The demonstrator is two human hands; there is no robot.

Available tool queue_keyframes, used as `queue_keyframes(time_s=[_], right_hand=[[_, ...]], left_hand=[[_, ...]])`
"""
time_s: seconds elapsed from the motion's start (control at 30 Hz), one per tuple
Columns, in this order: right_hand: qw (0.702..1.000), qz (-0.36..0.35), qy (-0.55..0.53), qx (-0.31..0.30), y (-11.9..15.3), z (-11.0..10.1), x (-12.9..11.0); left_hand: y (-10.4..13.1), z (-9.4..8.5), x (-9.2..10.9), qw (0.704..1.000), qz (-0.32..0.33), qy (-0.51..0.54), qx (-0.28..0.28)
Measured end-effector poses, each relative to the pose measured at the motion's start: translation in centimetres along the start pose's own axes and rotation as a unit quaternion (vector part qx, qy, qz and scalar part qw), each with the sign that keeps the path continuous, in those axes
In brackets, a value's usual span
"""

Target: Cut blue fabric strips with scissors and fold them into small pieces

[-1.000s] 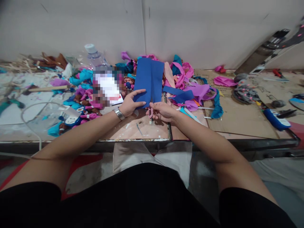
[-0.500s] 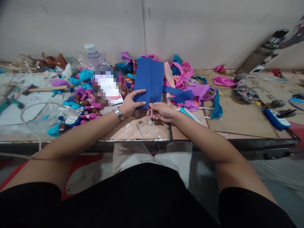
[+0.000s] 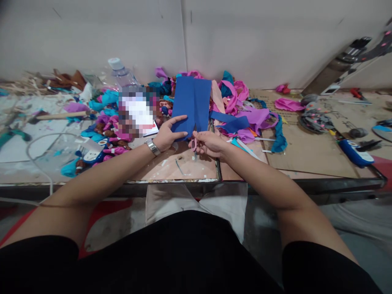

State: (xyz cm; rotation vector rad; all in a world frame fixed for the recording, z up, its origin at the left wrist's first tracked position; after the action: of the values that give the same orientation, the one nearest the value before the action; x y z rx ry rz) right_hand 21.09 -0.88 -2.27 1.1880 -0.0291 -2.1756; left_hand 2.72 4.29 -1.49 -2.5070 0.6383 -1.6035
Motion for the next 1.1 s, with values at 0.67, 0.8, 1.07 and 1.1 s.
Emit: queue_keyframes(time_s=[0.67,0.8,1.07,1.1], right_hand=[[0.999,-0.003,0.022,0.038,-0.1,-0.2,-0.2],[0.999,-0.009,0.016,0.035,-0.1,-0.4,-0.2],[1.000,-0.011,0.004,0.013,0.0,-0.1,-0.2],[1.000,-0.013,0.004,0.012,-0.1,-0.2,-0.2]], left_hand=[[0.5,0.6,0.1,1.000,-0.002,0.018,-0.023],[0.4,0.4,0.3,1.000,0.010,0.010,-0.003],[-0.1,-0.1,-0.7,0.999,-0.031,0.006,0.035],[-0.1,0.0,-0.7,0.999,-0.029,0.010,0.031]])
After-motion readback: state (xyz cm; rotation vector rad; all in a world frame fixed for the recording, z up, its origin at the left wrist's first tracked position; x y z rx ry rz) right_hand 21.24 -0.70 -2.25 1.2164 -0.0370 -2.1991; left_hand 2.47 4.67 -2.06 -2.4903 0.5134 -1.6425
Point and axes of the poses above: each hand's wrist, its own y-axis away from the middle knuckle, its own z-axis out of the palm, x = y × z, the point moved 5 cm from there along -y, towards the middle knuckle, and after that the axes turned 14 degrees about -y, right-handed, at the moved point
